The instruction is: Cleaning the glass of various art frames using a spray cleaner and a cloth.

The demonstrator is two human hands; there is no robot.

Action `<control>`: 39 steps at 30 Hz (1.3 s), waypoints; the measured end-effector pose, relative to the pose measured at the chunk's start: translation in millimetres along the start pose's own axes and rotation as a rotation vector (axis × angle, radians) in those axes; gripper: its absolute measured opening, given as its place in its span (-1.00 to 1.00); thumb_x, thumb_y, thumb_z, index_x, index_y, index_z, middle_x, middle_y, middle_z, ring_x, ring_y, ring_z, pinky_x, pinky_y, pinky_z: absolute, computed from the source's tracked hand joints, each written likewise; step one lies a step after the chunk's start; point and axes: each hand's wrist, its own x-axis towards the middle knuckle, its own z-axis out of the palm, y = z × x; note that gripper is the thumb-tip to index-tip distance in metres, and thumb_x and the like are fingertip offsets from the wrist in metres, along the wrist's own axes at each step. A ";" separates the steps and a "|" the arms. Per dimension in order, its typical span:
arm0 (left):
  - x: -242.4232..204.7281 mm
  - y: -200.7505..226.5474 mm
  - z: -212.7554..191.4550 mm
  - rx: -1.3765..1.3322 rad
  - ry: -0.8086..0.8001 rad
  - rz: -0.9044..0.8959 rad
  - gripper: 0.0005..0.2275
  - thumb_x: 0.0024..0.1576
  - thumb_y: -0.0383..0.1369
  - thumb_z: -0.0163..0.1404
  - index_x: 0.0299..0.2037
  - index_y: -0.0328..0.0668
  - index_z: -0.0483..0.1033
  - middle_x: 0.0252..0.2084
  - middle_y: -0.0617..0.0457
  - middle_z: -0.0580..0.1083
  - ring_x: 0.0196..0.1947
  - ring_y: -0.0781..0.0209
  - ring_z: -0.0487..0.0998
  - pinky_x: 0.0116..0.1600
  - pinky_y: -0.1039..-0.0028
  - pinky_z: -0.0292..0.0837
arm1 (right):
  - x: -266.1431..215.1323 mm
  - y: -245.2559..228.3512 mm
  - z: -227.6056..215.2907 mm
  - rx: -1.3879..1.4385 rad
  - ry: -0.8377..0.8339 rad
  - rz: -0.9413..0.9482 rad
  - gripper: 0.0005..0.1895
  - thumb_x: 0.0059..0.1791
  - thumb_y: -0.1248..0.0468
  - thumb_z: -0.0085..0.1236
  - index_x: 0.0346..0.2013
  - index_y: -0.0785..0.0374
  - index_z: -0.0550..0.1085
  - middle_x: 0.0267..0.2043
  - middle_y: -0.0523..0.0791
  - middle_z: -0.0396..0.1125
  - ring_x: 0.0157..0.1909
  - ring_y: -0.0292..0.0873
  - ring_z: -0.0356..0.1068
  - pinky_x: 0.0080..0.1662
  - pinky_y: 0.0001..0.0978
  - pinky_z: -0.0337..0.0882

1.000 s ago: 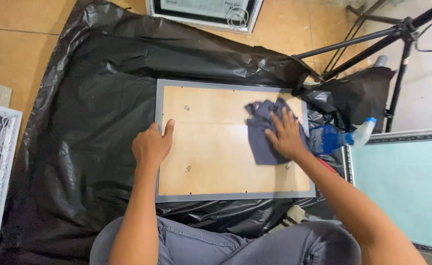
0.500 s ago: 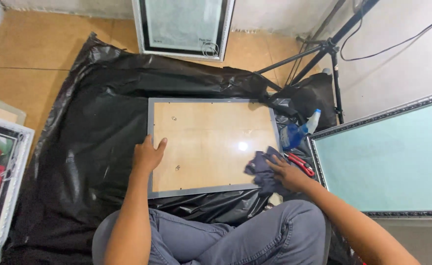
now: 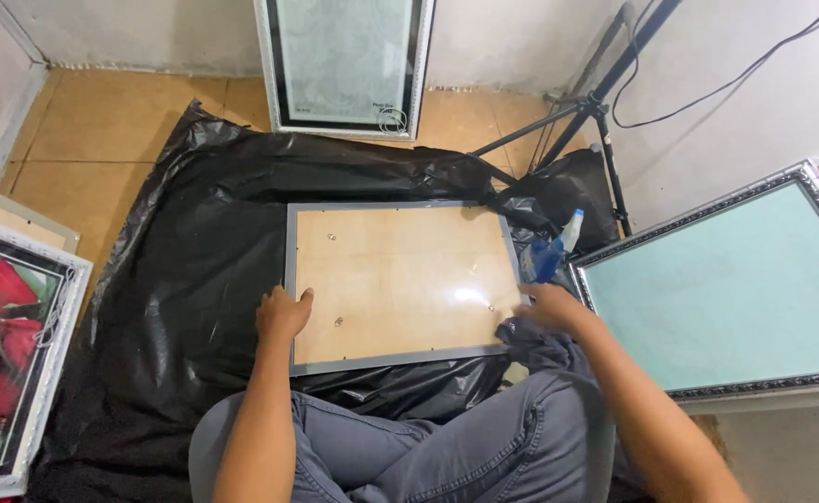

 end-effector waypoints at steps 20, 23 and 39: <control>20.4 27.2 -3.0 -0.042 0.098 -0.086 -0.38 0.24 -0.01 -0.12 0.38 -0.35 0.30 0.36 -0.41 0.26 0.42 -0.31 0.23 0.39 -0.01 0.20 | 132.9 -43.7 64.6 0.251 0.361 0.193 -0.30 -0.08 0.06 0.32 0.22 0.45 0.43 0.13 0.27 0.33 0.18 0.34 0.38 0.01 0.25 0.50; 30.1 27.3 -1.5 -0.063 0.131 -0.061 -0.40 0.25 -0.03 -0.11 0.35 -0.37 0.33 0.31 -0.40 0.32 0.40 -0.29 0.25 0.39 0.01 0.19 | 124.4 -57.7 50.3 0.317 0.400 0.185 -0.27 -0.06 0.11 0.28 0.30 0.46 0.35 0.20 0.28 0.26 0.26 0.33 0.28 0.10 0.23 0.44; 59.3 -0.7 5.8 -0.096 0.179 -0.094 -0.50 0.25 -0.04 -0.08 0.19 -0.33 0.49 -0.02 -0.26 0.54 0.07 -0.23 0.55 0.12 0.02 0.44 | 132.5 -63.5 25.2 0.599 0.377 0.362 -0.26 -0.04 -0.10 0.21 0.25 0.32 0.32 0.19 0.24 0.27 0.36 0.29 0.05 0.32 0.15 0.03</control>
